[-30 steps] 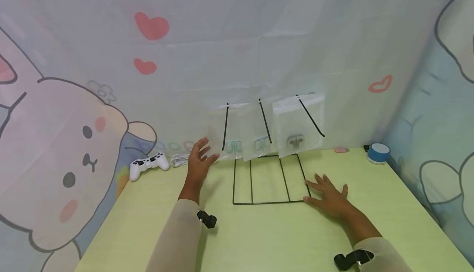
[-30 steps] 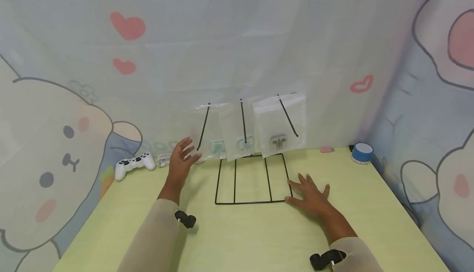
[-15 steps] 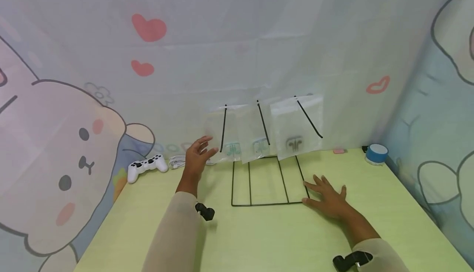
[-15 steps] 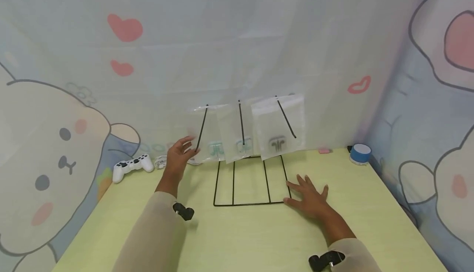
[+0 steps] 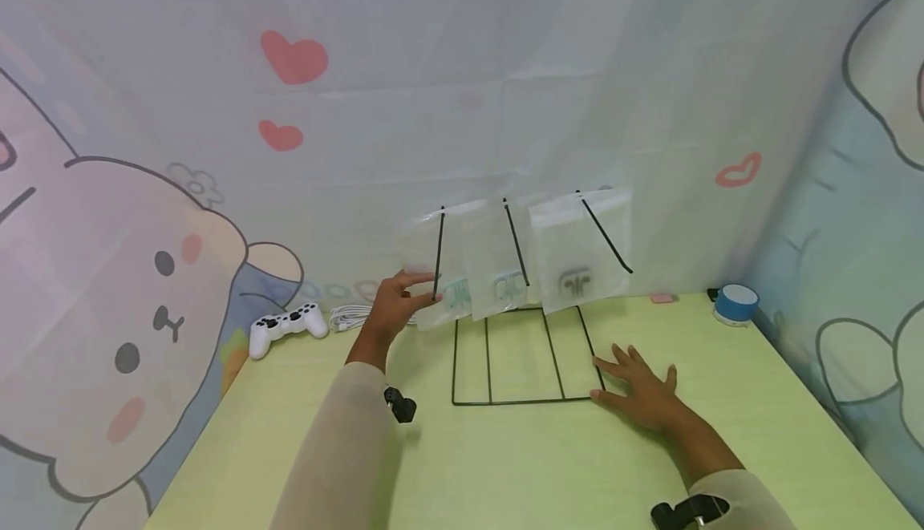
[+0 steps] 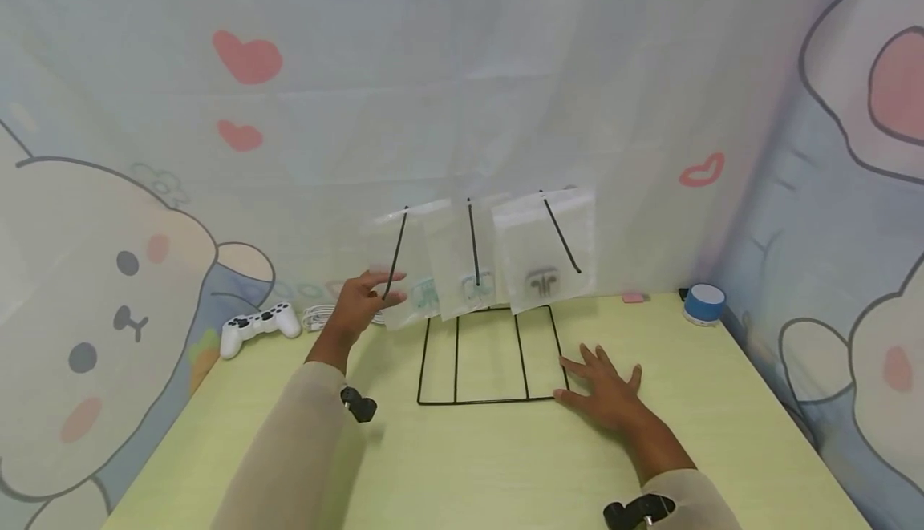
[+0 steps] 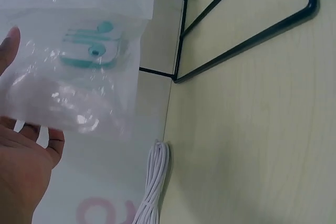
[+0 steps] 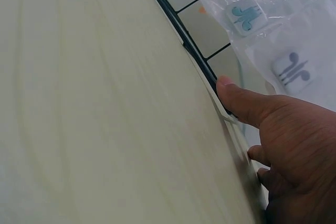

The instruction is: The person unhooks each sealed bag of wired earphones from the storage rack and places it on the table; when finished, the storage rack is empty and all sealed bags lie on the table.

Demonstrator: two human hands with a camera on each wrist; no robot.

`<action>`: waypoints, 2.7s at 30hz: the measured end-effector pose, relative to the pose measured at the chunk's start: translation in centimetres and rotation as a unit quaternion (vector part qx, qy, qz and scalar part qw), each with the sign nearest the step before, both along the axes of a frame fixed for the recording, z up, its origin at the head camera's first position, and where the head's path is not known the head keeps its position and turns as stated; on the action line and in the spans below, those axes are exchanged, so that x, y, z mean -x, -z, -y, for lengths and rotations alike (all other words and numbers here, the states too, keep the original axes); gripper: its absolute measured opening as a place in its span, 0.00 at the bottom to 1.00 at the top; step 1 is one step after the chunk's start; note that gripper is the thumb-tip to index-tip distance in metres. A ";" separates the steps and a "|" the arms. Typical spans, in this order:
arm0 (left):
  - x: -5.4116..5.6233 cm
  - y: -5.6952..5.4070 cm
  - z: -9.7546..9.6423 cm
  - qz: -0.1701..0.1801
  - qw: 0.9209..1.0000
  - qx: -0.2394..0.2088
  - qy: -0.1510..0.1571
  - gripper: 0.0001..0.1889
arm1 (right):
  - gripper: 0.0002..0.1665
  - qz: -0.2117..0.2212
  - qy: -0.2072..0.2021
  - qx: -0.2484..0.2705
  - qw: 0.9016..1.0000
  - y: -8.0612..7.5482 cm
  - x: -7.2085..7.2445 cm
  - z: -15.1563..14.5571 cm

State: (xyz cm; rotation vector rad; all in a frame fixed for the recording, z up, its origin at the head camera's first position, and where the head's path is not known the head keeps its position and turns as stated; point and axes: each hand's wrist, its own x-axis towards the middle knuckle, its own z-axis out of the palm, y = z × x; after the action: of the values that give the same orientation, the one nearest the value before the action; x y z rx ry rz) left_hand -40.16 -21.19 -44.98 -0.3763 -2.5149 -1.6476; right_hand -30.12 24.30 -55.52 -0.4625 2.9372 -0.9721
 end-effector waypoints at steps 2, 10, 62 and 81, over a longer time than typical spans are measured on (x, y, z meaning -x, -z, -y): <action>0.0 0.1 -0.3 0.002 1.000 0.000 -0.002 0.24 | 0.43 0.000 -0.002 0.003 1.000 0.0 0.0 0.0; 0.0 0.4 -1.1 -0.015 0.999 -0.038 0.022 0.25 | 0.44 0.006 -0.003 0.012 1.000 0.2 0.1 -0.1; -9.1 -0.4 -1.7 -0.209 0.973 0.041 -0.084 0.37 | 0.44 0.003 -0.009 0.012 1.000 0.2 0.1 -0.2; -13.3 -1.8 -1.3 -0.129 0.987 0.048 -0.078 0.41 | 0.43 0.004 -0.008 0.011 1.000 0.2 0.1 -0.2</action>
State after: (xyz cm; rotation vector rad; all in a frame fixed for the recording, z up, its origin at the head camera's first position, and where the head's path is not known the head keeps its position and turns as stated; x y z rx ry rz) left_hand -26.90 -19.87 -43.13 -0.3652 -2.3695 -1.3308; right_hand -30.22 24.48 -55.69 -0.4805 2.9136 -1.0017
